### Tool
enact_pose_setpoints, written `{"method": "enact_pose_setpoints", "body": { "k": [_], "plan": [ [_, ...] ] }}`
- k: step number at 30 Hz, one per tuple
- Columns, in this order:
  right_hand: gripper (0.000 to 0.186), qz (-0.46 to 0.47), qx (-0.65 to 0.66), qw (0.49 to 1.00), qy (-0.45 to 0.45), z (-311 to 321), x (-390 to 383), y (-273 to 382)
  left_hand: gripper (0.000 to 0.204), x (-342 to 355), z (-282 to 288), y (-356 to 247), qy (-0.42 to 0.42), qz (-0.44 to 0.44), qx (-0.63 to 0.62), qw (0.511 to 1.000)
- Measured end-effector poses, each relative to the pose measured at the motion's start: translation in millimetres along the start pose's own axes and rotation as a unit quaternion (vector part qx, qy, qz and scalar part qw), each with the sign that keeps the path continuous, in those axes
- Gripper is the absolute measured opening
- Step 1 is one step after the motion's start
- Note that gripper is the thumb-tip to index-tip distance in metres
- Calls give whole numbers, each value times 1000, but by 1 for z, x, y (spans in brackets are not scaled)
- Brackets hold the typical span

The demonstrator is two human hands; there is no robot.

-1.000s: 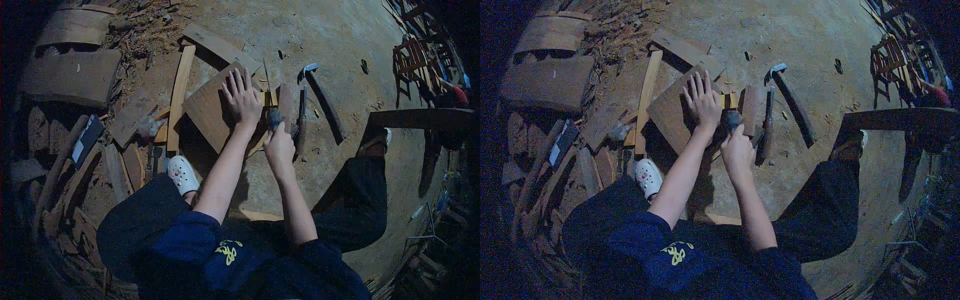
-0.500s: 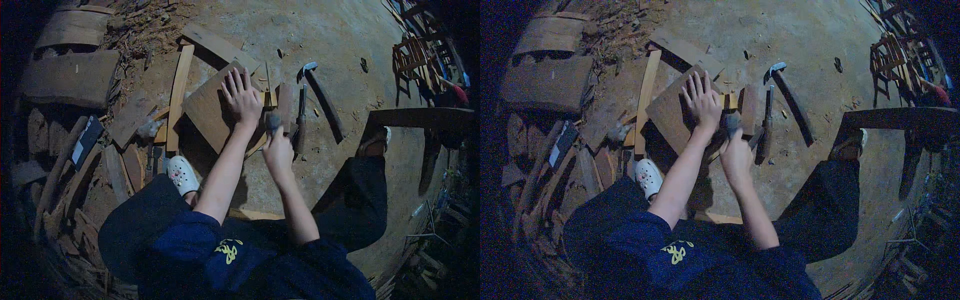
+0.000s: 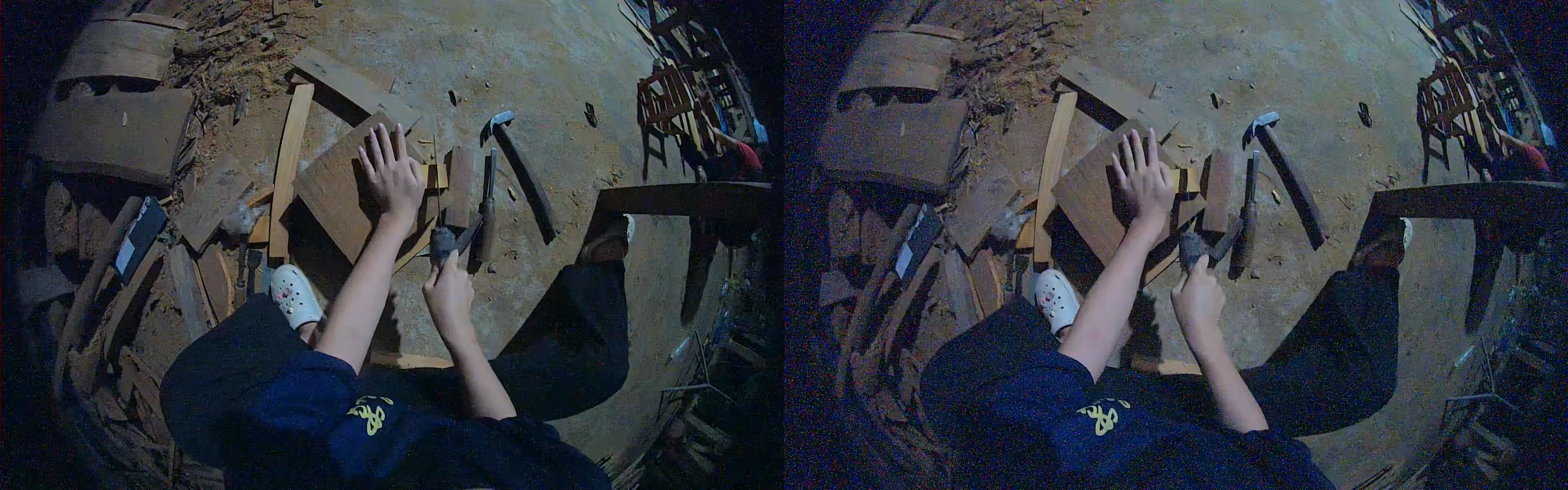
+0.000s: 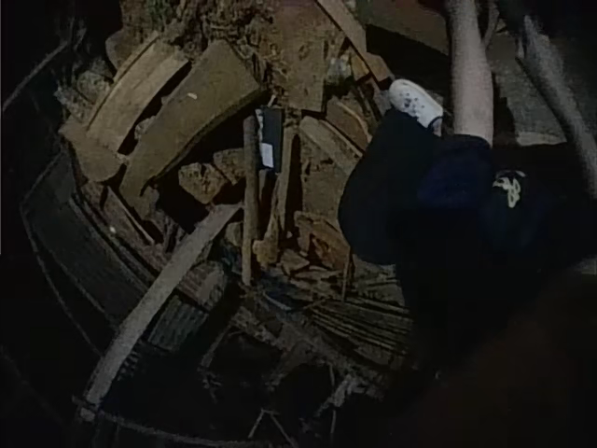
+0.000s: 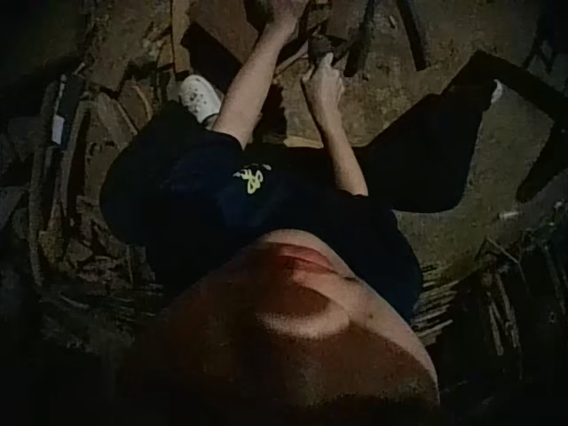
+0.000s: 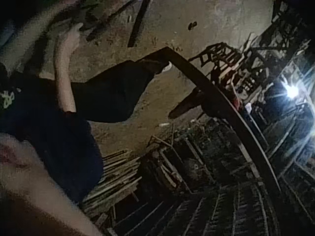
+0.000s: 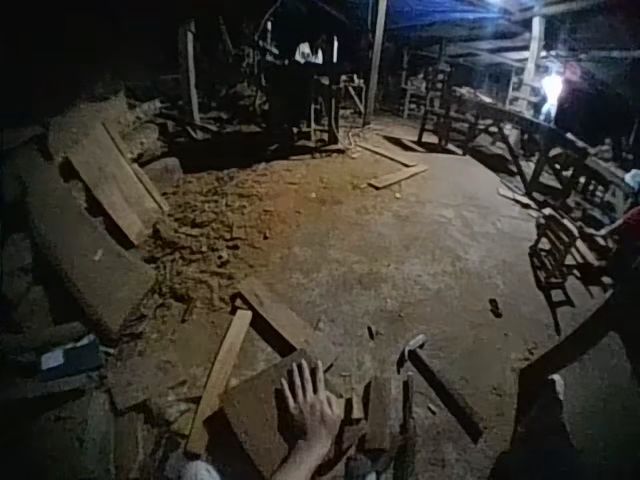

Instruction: Using a hammer to drive a chisel into wood to carve out a joint or shape the piece.

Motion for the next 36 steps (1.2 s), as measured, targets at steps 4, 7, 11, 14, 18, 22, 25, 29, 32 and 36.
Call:
{"method": "enact_pose_setpoints", "body": {
  "k": [4,7,11,14,18,22,25,29,32,36],
  "plan": [
    [32,-12,7,1000,-25,8,48,9,59,3,-7,-12,-10,-7,-10,1000],
    [32,6,7,999,-42,8,32,8,59,3,-6,-12,-11,-4,-11,1000],
    [39,-28,-15,999,41,-1,-24,-6,59,3,-1,1,-11,-10,-1,1000],
    [42,-19,-19,999,17,-3,-7,-6,59,7,-9,-6,-38,5,-6,999],
    [38,-50,4,999,13,11,0,-6,57,6,-5,-3,-16,27,19,999],
    [31,-12,104,994,22,19,14,-28,56,5,-1,0,-37,25,18,999],
    [29,4,150,989,-17,18,14,-39,53,2,-3,3,-48,42,-44,997],
    [26,7,198,978,-59,8,5,-43,45,-7,0,5,-26,3,-140,990],
    [26,-15,243,968,-58,14,3,-40,41,-6,-1,-1,-7,-23,-133,991],
    [26,4,302,943,-137,18,9,-46,41,-5,-8,-5,-12,-20,-139,990]
  ]
}}
Point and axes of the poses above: each hand's wrist, its own x-axis towards the middle knuckle, its own z-axis out of the back of the hand, y = z × x, the point moved 8 cm from there along x, towards the middle knuckle, and after that the axes turned 13 degrees about -y, right-handed, at the moved point
